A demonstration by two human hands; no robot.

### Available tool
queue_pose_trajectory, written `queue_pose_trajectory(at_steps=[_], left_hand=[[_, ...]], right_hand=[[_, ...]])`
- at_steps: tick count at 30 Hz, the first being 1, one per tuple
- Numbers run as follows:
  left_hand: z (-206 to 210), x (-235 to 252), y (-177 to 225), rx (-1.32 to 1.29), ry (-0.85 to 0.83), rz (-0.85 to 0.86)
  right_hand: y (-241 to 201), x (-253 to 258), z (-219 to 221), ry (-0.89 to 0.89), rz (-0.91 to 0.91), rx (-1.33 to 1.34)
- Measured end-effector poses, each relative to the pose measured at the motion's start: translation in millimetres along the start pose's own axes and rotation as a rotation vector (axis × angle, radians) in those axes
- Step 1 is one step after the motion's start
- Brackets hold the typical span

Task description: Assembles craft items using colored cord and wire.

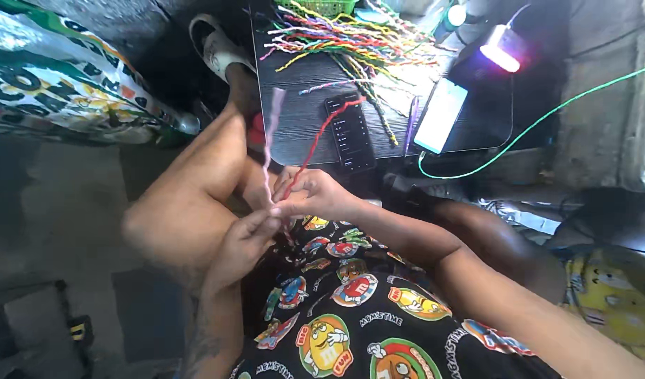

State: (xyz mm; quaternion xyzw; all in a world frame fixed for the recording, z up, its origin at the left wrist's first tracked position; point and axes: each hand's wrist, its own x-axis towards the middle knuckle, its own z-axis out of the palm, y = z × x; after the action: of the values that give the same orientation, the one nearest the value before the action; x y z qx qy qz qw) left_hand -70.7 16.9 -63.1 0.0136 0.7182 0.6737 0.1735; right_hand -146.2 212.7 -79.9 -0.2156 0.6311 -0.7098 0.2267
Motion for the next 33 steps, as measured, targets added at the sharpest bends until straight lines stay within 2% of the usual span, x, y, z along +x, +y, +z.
queue_pose_trajectory(at_steps=[5, 9, 13, 15, 18, 21, 26, 29, 33], left_hand=[[-10, -23, -2, 0.025, 0.037, 0.021], [-7, -36, -5, 0.149, 0.169, 0.026], [0, -35, -10, 0.257, 0.27, 0.011], [0, -34, -11, 0.187, 0.244, 0.064], [-4, -35, -11, 0.01, 0.093, 0.165], [-6, -37, -6, -0.058, 0.057, 0.139], [-5, -39, 0, 0.168, 0.18, 0.062], [0, -37, 0, 0.298, 0.252, 0.049], [6, -31, -3, 0.305, 0.292, 0.082]], right_hand=[[-6, -3, 22, -0.082, -0.092, -0.087], [-8, -6, 32, -0.026, -0.143, -0.151], [-11, -5, 36, 0.032, -0.116, -0.175], [-16, -4, 37, 0.047, -0.083, -0.169], [-21, -5, 38, 0.033, -0.044, -0.13], [-19, -7, 39, -0.024, -0.043, -0.094], [-10, -10, 42, 0.041, -0.255, -0.215], [-11, -14, 40, 0.107, -0.213, -0.184], [-14, -14, 37, 0.129, -0.111, -0.128]])
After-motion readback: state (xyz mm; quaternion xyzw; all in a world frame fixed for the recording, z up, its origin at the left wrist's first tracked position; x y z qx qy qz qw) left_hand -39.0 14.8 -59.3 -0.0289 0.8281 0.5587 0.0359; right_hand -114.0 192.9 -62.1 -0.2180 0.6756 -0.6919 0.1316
